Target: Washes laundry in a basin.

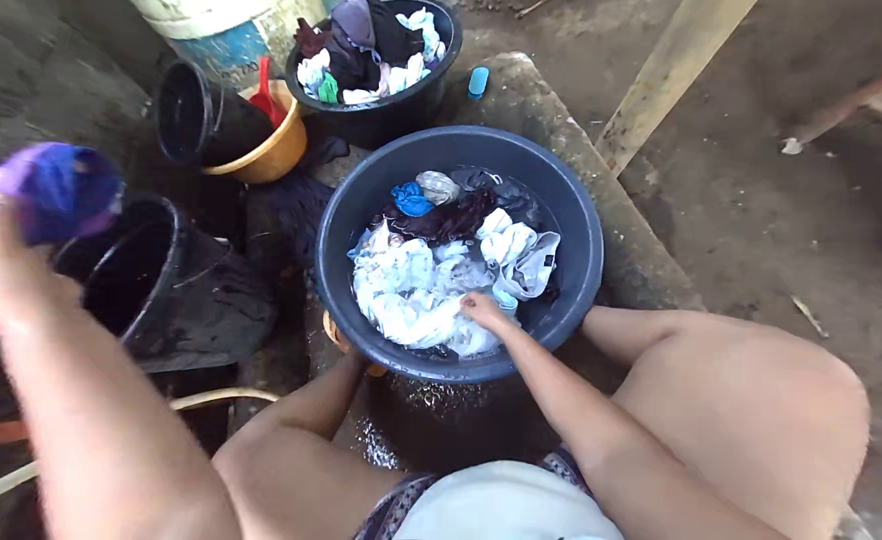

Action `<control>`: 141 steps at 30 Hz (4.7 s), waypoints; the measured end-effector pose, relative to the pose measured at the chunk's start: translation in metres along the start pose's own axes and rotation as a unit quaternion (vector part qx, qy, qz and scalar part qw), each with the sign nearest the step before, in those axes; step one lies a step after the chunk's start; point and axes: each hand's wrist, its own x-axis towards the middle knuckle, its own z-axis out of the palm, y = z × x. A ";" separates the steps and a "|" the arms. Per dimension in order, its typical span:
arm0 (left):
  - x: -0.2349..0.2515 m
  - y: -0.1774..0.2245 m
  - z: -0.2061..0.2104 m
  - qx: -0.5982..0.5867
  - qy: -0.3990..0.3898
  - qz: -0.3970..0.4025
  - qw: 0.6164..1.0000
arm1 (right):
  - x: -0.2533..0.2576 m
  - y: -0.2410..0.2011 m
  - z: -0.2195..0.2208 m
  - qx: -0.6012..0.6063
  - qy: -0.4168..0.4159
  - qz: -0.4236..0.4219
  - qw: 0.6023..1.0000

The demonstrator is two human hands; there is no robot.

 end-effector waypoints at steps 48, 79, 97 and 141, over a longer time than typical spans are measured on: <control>-0.203 -0.059 0.191 0.082 -0.588 -0.147 0.791 | -0.119 -0.150 -0.155 0.182 0.290 -0.345 0.874; -0.301 -0.185 0.277 0.399 -0.737 -0.186 0.513 | 0.075 0.018 -0.005 -0.394 -0.039 0.064 0.916; -0.326 -0.108 0.243 0.056 -0.378 -0.100 0.919 | -0.203 -0.252 -0.132 0.269 0.062 -0.453 0.848; -0.300 -0.031 0.240 -0.573 -0.203 -0.407 0.682 | -0.089 -0.118 0.000 0.575 -0.056 -0.324 0.750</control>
